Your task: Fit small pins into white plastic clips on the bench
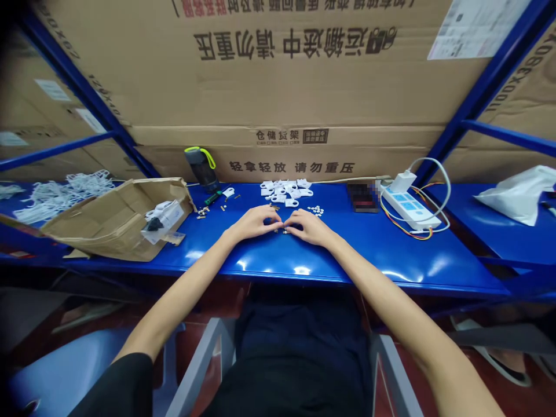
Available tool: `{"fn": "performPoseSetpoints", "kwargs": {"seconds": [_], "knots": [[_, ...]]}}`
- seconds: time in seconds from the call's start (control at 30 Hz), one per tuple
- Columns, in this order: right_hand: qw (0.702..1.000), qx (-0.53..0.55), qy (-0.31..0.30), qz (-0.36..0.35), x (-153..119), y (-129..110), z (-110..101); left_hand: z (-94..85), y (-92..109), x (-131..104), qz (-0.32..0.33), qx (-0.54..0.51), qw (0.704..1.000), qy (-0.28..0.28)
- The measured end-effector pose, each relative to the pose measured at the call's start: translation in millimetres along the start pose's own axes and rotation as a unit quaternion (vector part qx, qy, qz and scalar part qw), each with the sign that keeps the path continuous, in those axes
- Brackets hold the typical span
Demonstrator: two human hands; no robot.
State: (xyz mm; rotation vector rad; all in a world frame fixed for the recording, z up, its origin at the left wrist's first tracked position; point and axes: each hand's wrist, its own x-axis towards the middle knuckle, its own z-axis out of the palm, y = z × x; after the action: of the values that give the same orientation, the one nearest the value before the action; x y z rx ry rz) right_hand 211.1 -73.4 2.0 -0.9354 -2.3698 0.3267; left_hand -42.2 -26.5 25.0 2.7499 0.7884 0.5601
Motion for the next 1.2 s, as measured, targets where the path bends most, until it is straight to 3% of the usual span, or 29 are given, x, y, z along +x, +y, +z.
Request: {"fn": "performPoseSetpoints", "kwargs": {"seconds": [0.33,0.57,0.9,1.2], "knots": [[0.997,-0.040,0.035,0.056,1,14,11,-0.1,5,0,0.001,-0.033,0.999,-0.025],[0.989,-0.097,0.059,0.094,3,11,13,11.9,1,5,-0.024,-0.003,0.999,0.021],[0.977,-0.114,0.104,0.146,0,14,3,12.2,1,8,-0.063,0.004,0.998,0.018],[0.970,-0.179,0.043,0.156,7,6,8,19.2,-1,15,-0.072,0.021,0.997,0.025]]}}
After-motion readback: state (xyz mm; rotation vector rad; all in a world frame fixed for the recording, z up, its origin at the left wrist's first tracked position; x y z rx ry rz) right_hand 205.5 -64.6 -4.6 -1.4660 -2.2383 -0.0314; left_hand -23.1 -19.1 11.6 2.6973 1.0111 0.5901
